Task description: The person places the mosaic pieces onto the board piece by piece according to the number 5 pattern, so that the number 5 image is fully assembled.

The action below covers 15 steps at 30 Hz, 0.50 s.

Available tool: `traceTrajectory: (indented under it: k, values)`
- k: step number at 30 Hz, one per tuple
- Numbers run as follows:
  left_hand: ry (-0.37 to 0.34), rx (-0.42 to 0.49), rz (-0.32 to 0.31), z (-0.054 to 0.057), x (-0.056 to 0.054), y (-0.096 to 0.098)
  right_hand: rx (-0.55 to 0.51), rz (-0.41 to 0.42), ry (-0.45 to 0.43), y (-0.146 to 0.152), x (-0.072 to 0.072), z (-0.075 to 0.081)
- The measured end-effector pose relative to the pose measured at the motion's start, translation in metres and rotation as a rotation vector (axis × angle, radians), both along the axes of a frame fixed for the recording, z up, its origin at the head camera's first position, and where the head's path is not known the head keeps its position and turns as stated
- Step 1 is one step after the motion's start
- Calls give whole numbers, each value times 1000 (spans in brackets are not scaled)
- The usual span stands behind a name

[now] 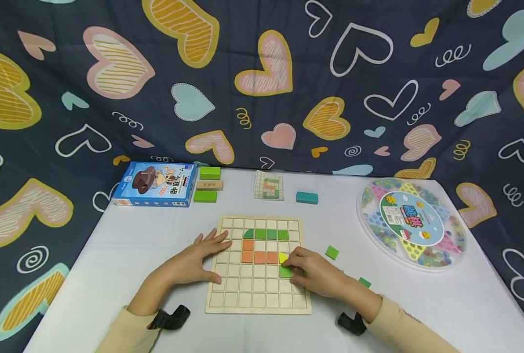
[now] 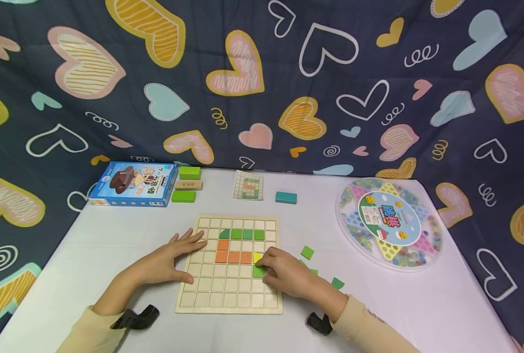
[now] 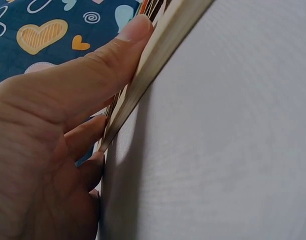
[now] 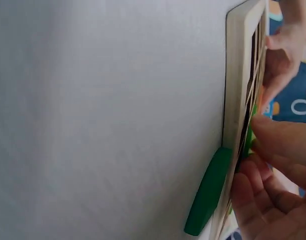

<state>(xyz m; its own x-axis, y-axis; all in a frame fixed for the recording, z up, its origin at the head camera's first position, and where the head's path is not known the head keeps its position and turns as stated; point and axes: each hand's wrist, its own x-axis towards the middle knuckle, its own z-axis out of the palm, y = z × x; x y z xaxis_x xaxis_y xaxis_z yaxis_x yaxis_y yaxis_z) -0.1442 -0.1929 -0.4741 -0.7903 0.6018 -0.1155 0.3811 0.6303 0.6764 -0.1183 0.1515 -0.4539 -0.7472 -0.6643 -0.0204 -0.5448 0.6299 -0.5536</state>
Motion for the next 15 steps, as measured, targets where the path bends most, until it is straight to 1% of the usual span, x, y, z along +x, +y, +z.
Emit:
traceTrajectory:
  k: [2,5,8,10,12,15]
  values:
    - [-5,-4,5,-1,1,0,-22,-20,-11,5,2,2]
    - [-16,-8,16,-1,1,0,-61,-90,0,20,1,5]
    - [-22,-12,23,-1,2,1,-77,-181,29,45,-5,5]
    - [-20,-12,24,0,2,1,-59,-225,42,63,-10,4]
    - [-16,-12,25,0,1,2,-9,-230,39,79,-16,3]
    - [-16,-8,18,0,0,3,70,-192,29,94,-22,-1]
